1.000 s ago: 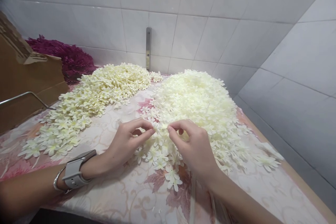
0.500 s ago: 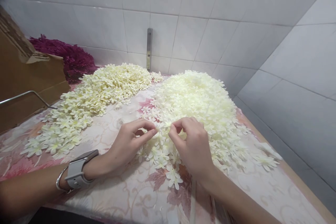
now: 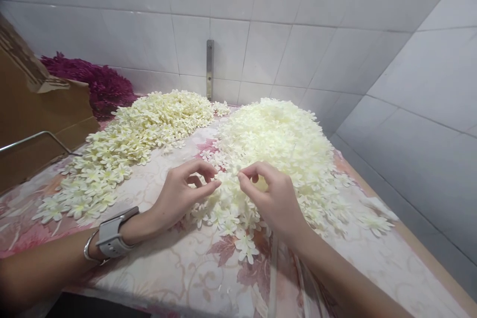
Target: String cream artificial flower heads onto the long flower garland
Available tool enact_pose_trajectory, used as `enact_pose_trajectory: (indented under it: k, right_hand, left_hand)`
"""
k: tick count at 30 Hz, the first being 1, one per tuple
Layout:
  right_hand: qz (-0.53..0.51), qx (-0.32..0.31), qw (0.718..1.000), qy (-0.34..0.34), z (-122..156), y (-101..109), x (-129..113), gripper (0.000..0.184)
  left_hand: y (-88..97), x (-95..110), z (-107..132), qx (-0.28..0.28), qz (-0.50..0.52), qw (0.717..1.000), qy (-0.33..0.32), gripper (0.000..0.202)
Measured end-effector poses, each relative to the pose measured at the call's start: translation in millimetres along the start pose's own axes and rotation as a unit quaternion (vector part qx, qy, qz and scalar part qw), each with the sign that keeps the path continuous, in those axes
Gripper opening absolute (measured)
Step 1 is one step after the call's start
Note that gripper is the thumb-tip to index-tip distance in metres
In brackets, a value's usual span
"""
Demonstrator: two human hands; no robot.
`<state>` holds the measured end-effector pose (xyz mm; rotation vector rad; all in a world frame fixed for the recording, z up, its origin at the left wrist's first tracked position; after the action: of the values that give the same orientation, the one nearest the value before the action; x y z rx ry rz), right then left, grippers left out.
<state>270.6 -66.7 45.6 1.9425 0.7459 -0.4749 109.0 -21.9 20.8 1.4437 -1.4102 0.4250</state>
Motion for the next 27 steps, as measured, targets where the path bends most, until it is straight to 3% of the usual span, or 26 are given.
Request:
enact_pose_trajectory:
  k: [10, 16, 20, 27]
  right_hand:
    - [-0.128, -0.078, 0.988, -0.043, 5.7, -12.6, 1.7, 0.018]
    - [-0.131, -0.103, 0.985, -0.035, 6.1, -13.2, -1.8, 0.018]
    - [-0.117, -0.11, 0.987, -0.024, 5.4, -13.0, -1.8, 0.013]
    - [-0.117, -0.108, 0.986, -0.047, 5.4, -13.1, 1.6, 0.018]
  left_hand:
    - [-5.7, 10.6, 3.0, -0.054, 0.002, 0.998, -0.041, 0.01]
    - [-6.2, 12.3, 3.0, -0.062, 0.003, 0.996, -0.067, 0.009]
    - [-4.5, 10.2, 3.4, -0.039, -0.017, 0.998, -0.053, 0.01]
    - [-6.0, 9.7, 3.2, -0.057, 0.022, 0.997, -0.054, 0.009]
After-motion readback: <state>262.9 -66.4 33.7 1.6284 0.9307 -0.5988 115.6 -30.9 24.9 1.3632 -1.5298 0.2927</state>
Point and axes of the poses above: each hand's wrist, its own z-axis away from the middle knuckle, its own y-axis out of the back of the hand, x = y × z, the point moved 5 cm from there along -z, towards the middle knuckle, and after that the axes turned 2 degrees about -x, right-handed, at the moved point
